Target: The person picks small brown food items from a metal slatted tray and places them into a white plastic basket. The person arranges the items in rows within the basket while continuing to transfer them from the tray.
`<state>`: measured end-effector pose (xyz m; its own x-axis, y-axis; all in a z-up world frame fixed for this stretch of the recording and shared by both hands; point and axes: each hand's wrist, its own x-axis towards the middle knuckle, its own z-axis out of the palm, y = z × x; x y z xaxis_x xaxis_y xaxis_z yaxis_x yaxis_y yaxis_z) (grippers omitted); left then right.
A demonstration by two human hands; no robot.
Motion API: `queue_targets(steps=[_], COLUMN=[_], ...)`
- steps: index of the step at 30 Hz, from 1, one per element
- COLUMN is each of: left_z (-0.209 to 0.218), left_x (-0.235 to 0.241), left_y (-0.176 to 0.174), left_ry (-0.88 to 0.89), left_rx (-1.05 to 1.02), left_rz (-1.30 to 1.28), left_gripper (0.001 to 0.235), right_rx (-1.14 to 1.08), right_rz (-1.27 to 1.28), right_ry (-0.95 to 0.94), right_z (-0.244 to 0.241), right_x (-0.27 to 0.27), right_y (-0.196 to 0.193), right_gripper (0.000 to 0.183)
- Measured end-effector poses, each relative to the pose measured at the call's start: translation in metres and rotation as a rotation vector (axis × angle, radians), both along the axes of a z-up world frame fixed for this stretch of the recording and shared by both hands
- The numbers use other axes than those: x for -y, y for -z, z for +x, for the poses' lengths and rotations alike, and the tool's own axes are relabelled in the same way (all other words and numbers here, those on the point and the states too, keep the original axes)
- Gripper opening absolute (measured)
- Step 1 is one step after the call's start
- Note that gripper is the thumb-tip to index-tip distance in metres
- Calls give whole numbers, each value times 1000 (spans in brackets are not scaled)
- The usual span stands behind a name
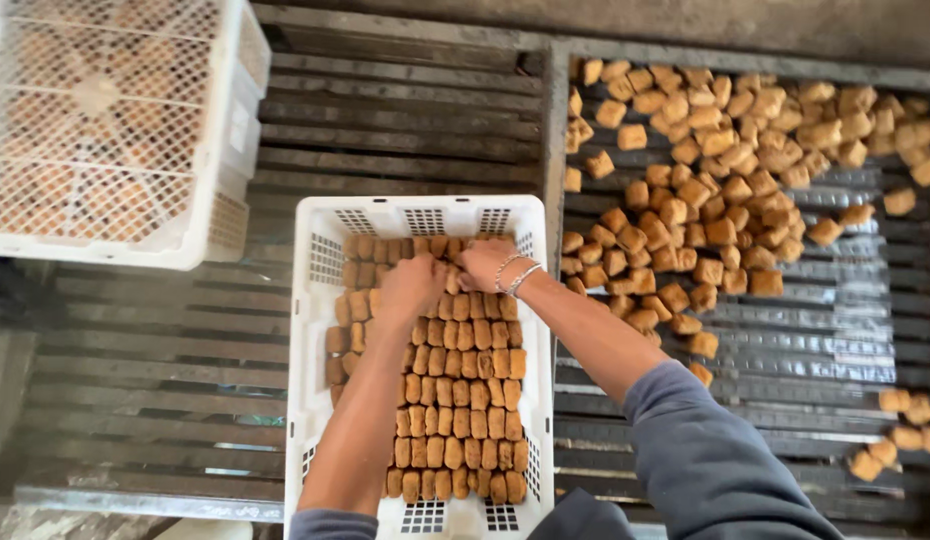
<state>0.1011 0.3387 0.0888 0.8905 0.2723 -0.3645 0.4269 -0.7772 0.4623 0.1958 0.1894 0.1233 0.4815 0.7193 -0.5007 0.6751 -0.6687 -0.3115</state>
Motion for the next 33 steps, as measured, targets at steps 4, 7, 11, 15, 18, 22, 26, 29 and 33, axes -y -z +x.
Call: queue_targets(steps=[4,7,11,15,18,22,26,29,33], left_z=[-4,-14,-28,-51,-58,-73,-72,-76,-89], left_x=[-4,-1,6,14,17,19,17,13,14], left_y=[5,3,0,13,32,63,76,80,81], left_ry=[148,174,55,128,192,181,167,107,116], left_rx=[22,49,108,276,418,576,583,491,479], left_rz=[174,126,148,234,329,404,385,326,324], left_gripper=[23,29,38,31,27,30,33,35,40], right_rx=[47,171,519,563,607,510,581,639,347], right_rz=[230,803,1102,607,539,537,593,642,573], right_ry=[144,401,677,1206,1147,1186,1175,961,797], right_z=[-30,-82,-155,-194,-221,-247,-222,-190,-176], right_x=[8,57,174,321,378,401,422,440,453], right_y=[-25,-33,-12,44,83,116,119,115,107], right_gripper=[41,43,21,33,44,47,38,43,43])
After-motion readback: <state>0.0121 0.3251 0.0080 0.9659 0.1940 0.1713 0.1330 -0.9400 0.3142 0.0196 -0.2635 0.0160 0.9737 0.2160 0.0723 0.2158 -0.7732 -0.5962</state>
